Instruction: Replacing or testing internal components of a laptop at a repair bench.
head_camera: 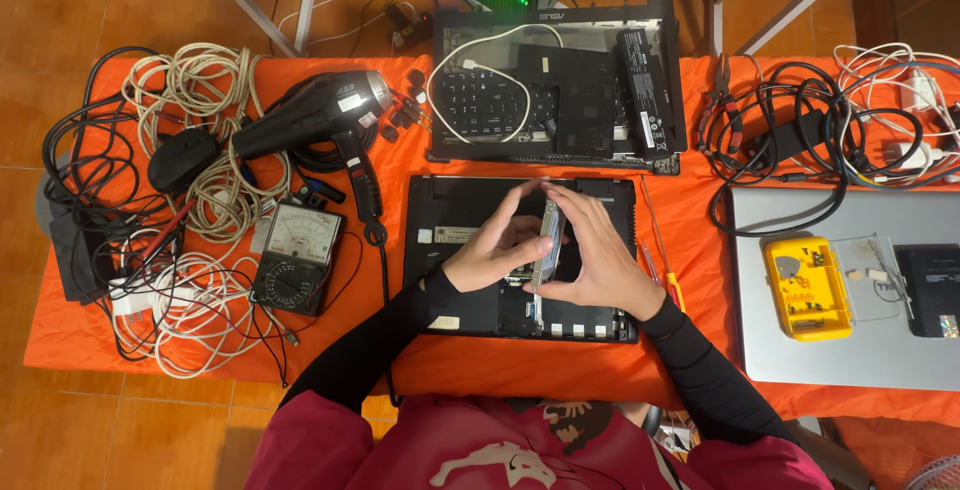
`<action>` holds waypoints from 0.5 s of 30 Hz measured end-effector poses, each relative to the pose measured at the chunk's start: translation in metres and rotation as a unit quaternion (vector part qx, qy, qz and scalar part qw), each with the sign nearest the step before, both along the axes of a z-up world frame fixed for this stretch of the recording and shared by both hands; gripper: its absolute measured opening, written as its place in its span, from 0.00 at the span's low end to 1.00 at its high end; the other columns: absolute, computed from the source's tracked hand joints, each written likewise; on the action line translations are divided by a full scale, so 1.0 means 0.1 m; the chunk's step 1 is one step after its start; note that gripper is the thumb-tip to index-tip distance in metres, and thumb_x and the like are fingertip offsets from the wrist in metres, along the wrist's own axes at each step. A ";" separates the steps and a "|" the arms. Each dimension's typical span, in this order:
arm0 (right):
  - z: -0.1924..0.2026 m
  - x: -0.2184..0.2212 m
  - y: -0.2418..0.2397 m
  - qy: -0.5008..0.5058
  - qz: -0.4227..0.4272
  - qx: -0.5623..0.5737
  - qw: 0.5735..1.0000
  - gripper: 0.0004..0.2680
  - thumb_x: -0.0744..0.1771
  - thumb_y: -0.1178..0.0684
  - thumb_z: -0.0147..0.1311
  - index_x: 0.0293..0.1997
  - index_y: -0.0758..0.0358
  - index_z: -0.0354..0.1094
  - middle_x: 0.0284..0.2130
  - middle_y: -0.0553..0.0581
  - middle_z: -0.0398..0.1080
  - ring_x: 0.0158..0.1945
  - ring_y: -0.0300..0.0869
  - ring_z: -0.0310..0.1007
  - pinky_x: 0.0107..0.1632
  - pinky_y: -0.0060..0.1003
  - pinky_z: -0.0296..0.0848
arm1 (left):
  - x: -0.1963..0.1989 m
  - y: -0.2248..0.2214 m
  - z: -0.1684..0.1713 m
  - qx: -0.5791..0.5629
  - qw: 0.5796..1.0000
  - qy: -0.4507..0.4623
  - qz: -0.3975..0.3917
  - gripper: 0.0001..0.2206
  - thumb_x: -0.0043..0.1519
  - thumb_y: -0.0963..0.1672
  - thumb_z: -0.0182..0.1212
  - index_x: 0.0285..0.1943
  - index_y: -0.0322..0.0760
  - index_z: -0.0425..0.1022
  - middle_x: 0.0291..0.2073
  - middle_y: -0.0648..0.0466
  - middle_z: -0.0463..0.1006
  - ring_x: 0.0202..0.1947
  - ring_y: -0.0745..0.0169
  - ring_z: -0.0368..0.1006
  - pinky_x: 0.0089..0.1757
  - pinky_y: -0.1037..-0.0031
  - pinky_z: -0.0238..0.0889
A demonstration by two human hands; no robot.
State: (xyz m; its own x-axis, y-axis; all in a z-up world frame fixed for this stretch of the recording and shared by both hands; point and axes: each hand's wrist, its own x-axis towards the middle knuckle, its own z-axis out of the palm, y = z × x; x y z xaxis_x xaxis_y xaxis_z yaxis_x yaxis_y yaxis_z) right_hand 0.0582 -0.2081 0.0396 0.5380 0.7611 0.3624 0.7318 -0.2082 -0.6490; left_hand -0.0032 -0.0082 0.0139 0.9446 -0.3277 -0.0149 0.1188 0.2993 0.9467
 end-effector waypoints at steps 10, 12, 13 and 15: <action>-0.10 -0.03 -0.05 -0.010 0.002 0.031 0.999 0.43 0.54 0.42 0.76 0.72 0.68 0.47 0.68 0.68 0.56 0.70 0.60 0.58 0.69 0.52 0.59 | -0.02 0.01 -0.12 0.012 0.999 -0.032 -0.005 0.36 0.69 0.46 0.61 0.81 0.34 0.43 0.51 0.44 0.74 0.58 0.60 0.73 0.53 0.69 0.70; -0.14 -0.04 -0.06 -0.016 0.005 0.029 0.999 0.43 0.54 0.41 0.76 0.71 0.68 0.47 0.67 0.68 0.56 0.69 0.60 0.59 0.68 0.52 0.61 | -0.04 0.03 -0.06 0.009 0.998 -0.054 -0.032 0.37 0.68 0.46 0.62 0.80 0.34 0.41 0.59 0.44 0.71 0.61 0.60 0.72 0.55 0.69 0.69; -0.14 -0.04 -0.05 -0.017 0.004 0.030 0.999 0.43 0.54 0.41 0.76 0.71 0.68 0.47 0.67 0.68 0.56 0.69 0.60 0.59 0.68 0.52 0.61 | -0.05 0.02 -0.05 0.011 0.998 -0.054 -0.033 0.37 0.68 0.46 0.62 0.80 0.34 0.41 0.59 0.44 0.71 0.61 0.60 0.72 0.55 0.69 0.69; -0.15 -0.04 -0.05 -0.028 0.010 0.035 0.999 0.43 0.55 0.41 0.75 0.71 0.67 0.47 0.67 0.67 0.56 0.69 0.60 0.60 0.68 0.52 0.61 | -0.05 0.01 -0.05 0.031 0.998 -0.052 -0.027 0.38 0.67 0.47 0.63 0.80 0.35 0.41 0.57 0.44 0.73 0.58 0.62 0.73 0.50 0.70 0.69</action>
